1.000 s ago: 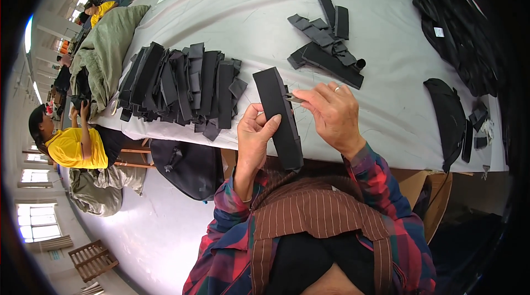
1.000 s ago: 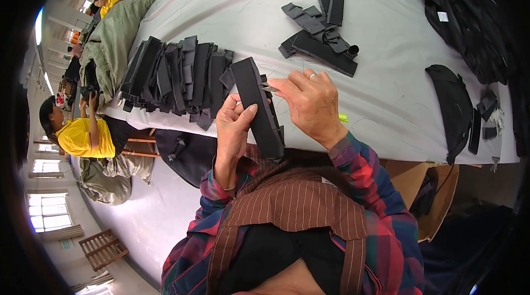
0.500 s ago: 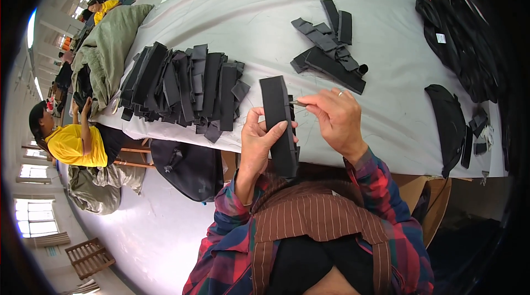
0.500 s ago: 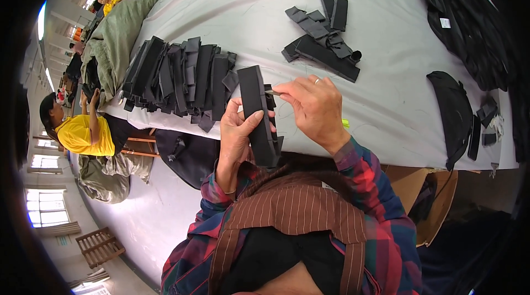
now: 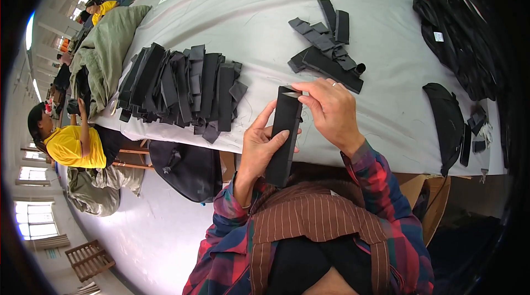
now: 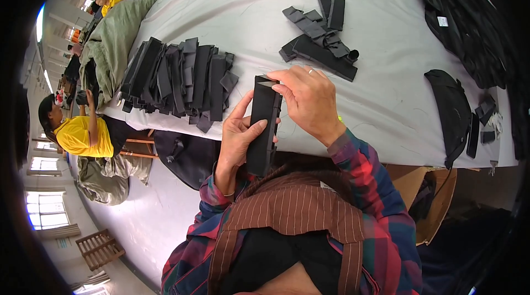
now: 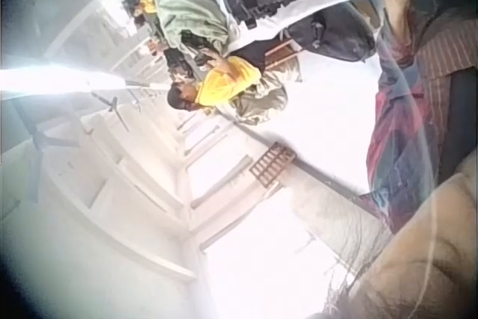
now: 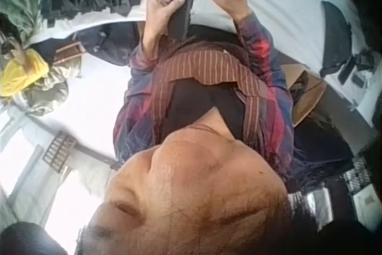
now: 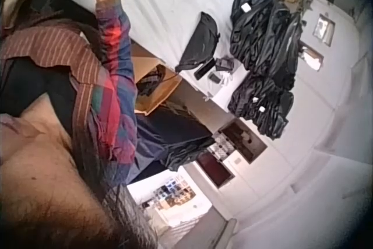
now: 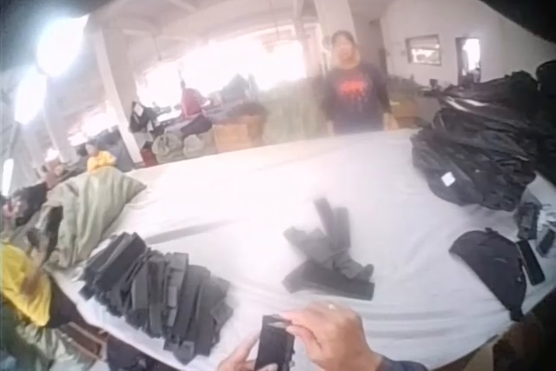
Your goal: Trimming excess threads from fabric strips using thread nippers in a manufacturing setting.
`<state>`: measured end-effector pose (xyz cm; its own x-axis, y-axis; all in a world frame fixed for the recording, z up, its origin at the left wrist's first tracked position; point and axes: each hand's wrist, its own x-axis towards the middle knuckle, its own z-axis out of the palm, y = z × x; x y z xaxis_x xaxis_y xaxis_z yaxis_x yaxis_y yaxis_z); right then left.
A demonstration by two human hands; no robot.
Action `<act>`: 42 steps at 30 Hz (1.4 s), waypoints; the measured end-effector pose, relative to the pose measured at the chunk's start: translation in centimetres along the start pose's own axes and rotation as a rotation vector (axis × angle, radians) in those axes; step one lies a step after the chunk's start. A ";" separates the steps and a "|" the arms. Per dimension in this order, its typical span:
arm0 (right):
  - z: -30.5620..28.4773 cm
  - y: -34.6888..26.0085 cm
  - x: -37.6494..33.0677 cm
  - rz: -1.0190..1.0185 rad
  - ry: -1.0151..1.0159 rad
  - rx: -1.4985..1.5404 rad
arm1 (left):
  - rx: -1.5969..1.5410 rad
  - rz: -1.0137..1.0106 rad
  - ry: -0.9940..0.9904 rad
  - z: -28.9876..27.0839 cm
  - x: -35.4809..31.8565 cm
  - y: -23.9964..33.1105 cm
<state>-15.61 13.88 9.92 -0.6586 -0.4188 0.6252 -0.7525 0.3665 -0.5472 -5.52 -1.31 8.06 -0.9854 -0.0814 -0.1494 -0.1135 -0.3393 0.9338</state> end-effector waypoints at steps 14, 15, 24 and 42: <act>0.6 0.3 -0.5 0.325 0.060 0.524 | -0.121 -0.092 -0.040 0.0 -0.1 0.1; 0.5 0.4 -0.6 0.329 0.056 0.525 | -0.102 -0.090 -0.046 -0.1 0.0 0.1; 1.3 -1.5 -3.7 -0.197 -0.061 0.156 | -0.024 0.032 0.061 -1.4 1.1 -1.8; 1.1 -1.7 -3.7 0.272 -0.127 0.445 | 0.062 0.228 0.072 -0.6 0.6 -1.1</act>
<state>-11.91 13.92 7.95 -0.8039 -0.4651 0.3708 -0.4639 0.1001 -0.8802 -5.94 -1.55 6.71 -0.9751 -0.2169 0.0468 0.1011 -0.2465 0.9639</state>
